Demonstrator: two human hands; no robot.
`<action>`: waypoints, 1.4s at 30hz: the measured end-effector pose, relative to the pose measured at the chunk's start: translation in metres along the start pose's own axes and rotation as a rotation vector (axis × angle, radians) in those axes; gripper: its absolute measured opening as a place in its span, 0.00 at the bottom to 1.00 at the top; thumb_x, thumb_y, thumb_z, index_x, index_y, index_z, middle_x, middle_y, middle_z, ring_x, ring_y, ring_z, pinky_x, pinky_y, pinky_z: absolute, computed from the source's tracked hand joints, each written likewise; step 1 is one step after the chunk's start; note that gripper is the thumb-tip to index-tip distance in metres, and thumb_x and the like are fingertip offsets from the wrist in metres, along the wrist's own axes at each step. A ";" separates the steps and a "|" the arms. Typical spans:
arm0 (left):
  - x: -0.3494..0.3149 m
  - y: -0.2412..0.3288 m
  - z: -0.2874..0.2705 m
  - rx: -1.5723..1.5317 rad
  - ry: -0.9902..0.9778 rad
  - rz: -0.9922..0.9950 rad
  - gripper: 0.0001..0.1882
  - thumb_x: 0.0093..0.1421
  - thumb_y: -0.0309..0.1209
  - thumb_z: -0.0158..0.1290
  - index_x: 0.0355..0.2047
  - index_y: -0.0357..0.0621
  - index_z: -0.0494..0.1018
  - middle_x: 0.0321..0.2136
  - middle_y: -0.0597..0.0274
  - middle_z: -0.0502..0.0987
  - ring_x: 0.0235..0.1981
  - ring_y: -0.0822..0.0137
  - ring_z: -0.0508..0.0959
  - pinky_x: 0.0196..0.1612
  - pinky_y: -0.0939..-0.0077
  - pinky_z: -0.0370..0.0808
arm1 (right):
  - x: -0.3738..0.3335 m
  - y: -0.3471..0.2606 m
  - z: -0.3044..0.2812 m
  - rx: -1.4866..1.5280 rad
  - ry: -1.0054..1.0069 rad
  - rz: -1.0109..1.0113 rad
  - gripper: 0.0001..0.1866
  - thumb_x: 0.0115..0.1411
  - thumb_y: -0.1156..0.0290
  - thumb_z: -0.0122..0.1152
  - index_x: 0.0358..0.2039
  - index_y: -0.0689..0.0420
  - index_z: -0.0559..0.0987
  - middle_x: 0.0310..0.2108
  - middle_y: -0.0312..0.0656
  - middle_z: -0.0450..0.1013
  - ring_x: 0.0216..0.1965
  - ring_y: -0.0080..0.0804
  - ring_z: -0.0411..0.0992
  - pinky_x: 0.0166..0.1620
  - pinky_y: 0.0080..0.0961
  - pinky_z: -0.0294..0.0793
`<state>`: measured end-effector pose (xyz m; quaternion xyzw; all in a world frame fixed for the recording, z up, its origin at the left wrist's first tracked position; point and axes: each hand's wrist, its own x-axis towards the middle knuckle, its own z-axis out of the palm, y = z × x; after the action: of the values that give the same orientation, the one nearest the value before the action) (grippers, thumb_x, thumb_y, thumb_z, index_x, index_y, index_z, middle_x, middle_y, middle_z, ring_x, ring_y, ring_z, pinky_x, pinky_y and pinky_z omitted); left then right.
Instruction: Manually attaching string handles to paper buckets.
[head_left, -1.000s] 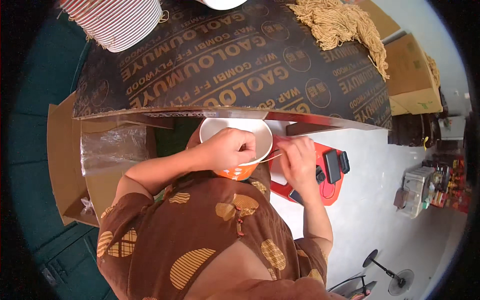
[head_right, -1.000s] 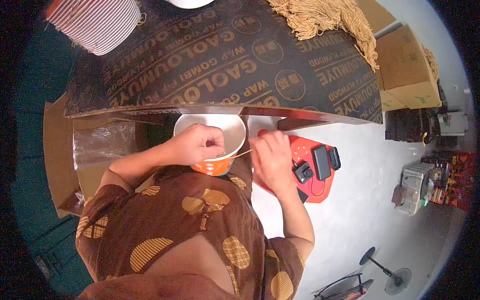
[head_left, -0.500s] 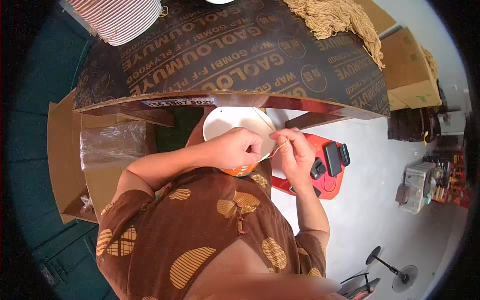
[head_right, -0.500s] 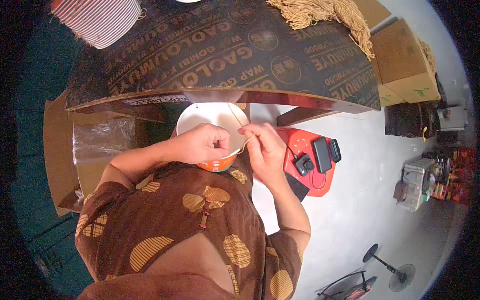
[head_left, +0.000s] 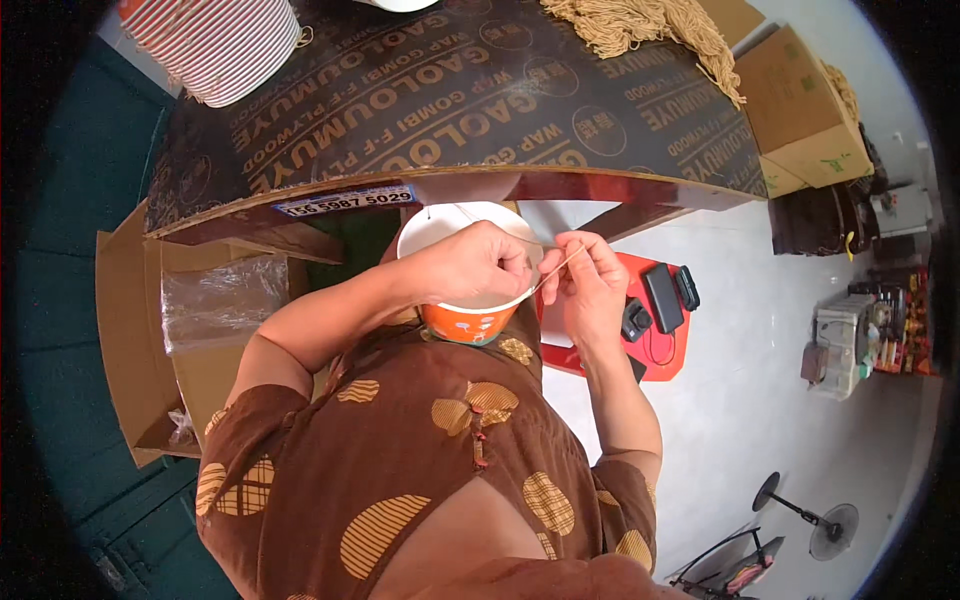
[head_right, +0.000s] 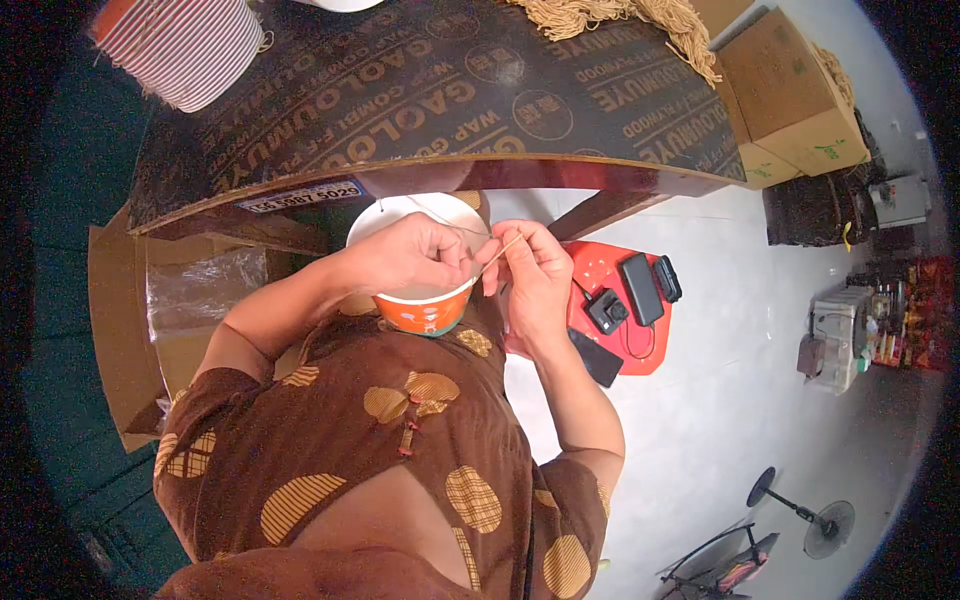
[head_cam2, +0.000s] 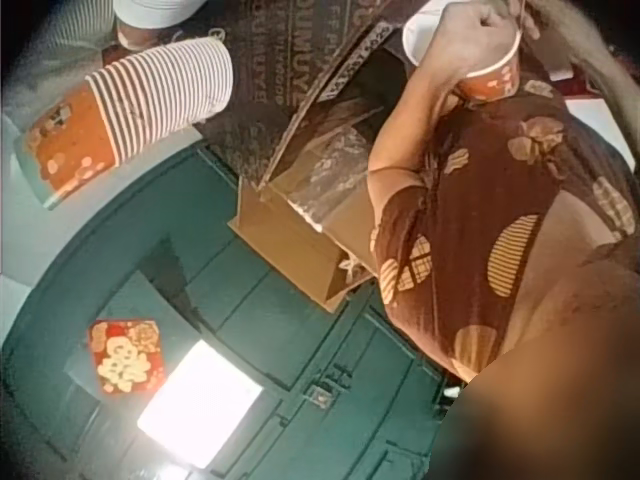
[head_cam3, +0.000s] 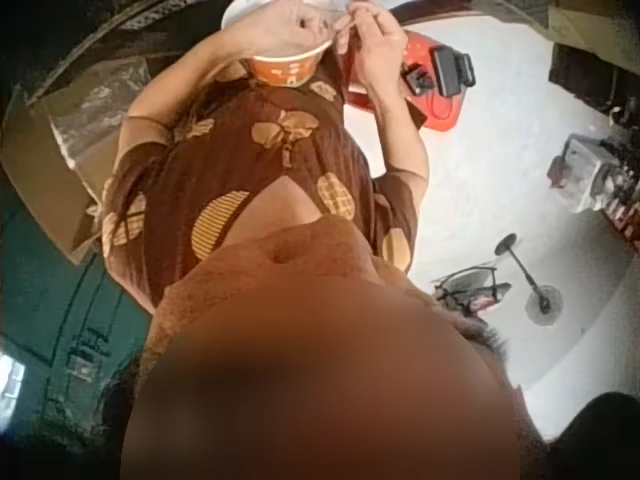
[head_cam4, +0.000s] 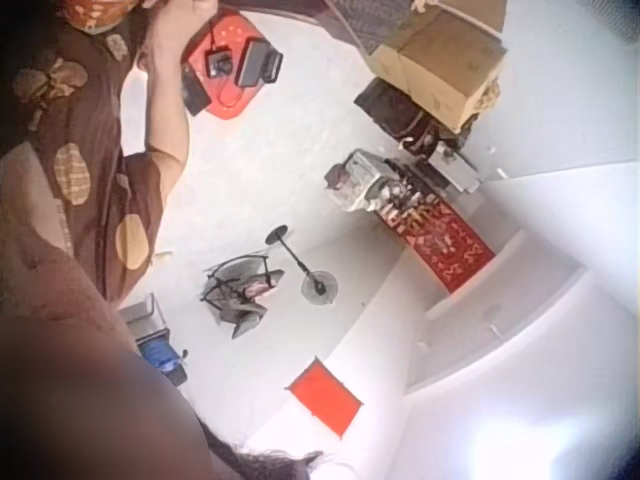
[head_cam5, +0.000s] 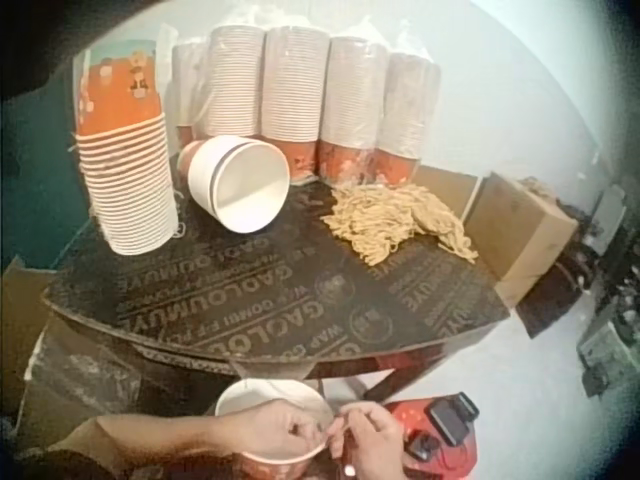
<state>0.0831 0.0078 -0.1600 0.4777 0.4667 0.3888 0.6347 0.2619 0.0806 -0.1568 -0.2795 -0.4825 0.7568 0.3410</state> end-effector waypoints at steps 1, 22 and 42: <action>0.000 0.003 0.000 -0.033 0.008 0.006 0.09 0.55 0.22 0.55 0.19 0.39 0.69 0.25 0.66 0.74 0.29 0.77 0.71 0.36 0.81 0.68 | 0.000 0.000 0.000 0.015 0.007 0.000 0.09 0.67 0.70 0.48 0.38 0.62 0.74 0.26 0.43 0.75 0.19 0.23 0.68 0.23 0.17 0.68; 0.014 0.013 0.004 -0.238 -0.019 -0.077 0.03 0.52 0.23 0.55 0.24 0.35 0.74 0.22 0.61 0.76 0.23 0.73 0.73 0.30 0.79 0.69 | 0.003 -0.021 0.008 -0.567 -0.119 -0.411 0.05 0.57 0.81 0.58 0.35 0.63 0.77 0.28 0.39 0.74 0.28 0.24 0.72 0.32 0.20 0.71; 0.003 0.022 0.014 -0.188 0.032 -0.046 0.05 0.58 0.22 0.52 0.30 0.35 0.77 0.26 0.70 0.77 0.28 0.80 0.73 0.31 0.82 0.72 | -0.026 -0.092 0.115 -0.334 -0.218 -1.292 0.10 0.54 0.70 0.47 0.21 0.61 0.72 0.32 0.49 0.74 0.28 0.41 0.66 0.34 0.28 0.67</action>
<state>0.0959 0.0122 -0.1376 0.3990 0.4492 0.4237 0.6778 0.2145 0.0258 -0.0258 0.0941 -0.6948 0.3402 0.6266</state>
